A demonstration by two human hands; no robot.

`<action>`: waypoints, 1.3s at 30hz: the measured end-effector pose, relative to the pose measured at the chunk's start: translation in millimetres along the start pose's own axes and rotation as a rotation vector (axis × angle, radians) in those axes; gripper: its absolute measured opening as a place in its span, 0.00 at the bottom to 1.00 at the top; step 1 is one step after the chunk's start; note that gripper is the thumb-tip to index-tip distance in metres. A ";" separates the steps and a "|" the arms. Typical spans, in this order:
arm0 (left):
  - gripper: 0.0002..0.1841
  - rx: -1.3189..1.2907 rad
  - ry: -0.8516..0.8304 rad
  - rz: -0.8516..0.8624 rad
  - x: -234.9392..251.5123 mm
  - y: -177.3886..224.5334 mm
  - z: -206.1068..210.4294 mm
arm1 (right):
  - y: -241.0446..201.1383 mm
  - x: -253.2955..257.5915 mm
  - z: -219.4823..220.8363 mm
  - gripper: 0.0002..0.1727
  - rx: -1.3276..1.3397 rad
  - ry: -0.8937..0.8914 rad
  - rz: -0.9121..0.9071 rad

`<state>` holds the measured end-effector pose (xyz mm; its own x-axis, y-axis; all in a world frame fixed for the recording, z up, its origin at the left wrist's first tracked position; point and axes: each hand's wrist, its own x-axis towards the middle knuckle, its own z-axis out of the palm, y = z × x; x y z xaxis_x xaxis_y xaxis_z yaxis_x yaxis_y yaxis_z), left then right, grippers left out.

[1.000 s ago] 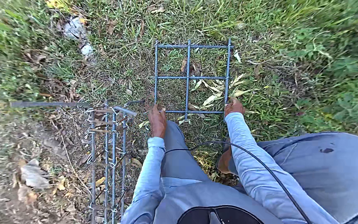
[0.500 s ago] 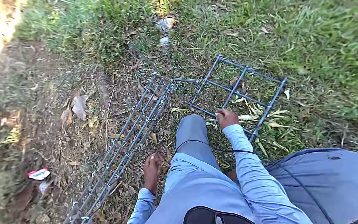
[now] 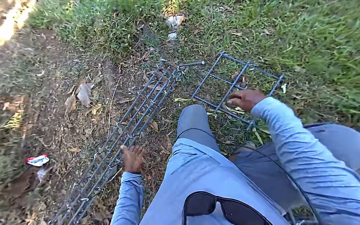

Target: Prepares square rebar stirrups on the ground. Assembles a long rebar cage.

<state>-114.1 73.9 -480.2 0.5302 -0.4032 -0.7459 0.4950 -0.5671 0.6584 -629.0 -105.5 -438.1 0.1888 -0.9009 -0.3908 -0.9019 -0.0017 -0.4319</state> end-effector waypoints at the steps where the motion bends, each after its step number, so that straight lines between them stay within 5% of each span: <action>1: 0.45 -0.036 -0.040 -0.012 9.7 3.1 5.2 | 2.3 -12.5 -24.2 0.18 -0.016 0.019 0.025; 5: 0.40 -0.032 -0.021 0.013 45.4 7.9 19.2 | 25.9 -60.5 -85.5 0.21 0.023 0.227 0.091; 8: 0.38 0.006 0.020 0.023 57.0 5.7 29.3 | 40.6 -92.9 -94.1 0.23 0.123 0.365 0.192; 14: 0.34 0.213 0.106 -0.022 46.5 7.1 42.5 | 34.7 -149.9 -93.9 0.26 0.075 0.364 0.207; 22: 0.28 0.360 0.107 -0.180 48.3 27.4 38.4 | 40.7 -135.3 -61.5 0.24 0.233 -0.025 0.138; 26: 0.32 0.399 0.142 -0.230 39.0 35.6 50.5 | 51.3 -122.2 -66.6 0.25 0.270 -0.163 0.194; 32: 0.36 0.462 0.219 -0.253 32.8 46.8 56.2 | 42.9 -93.0 -75.2 0.26 0.259 -0.595 0.303; 39: 0.41 0.514 0.138 -0.264 -47.3 60.4 103.7 | 29.8 -86.5 -27.9 0.25 0.229 -0.519 0.475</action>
<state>-180.7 -15.8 -415.6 0.5360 -0.1233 -0.8352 0.2437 -0.9246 0.2928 -683.1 -39.7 -394.4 0.0091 -0.4611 -0.8873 -0.8391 0.4791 -0.2576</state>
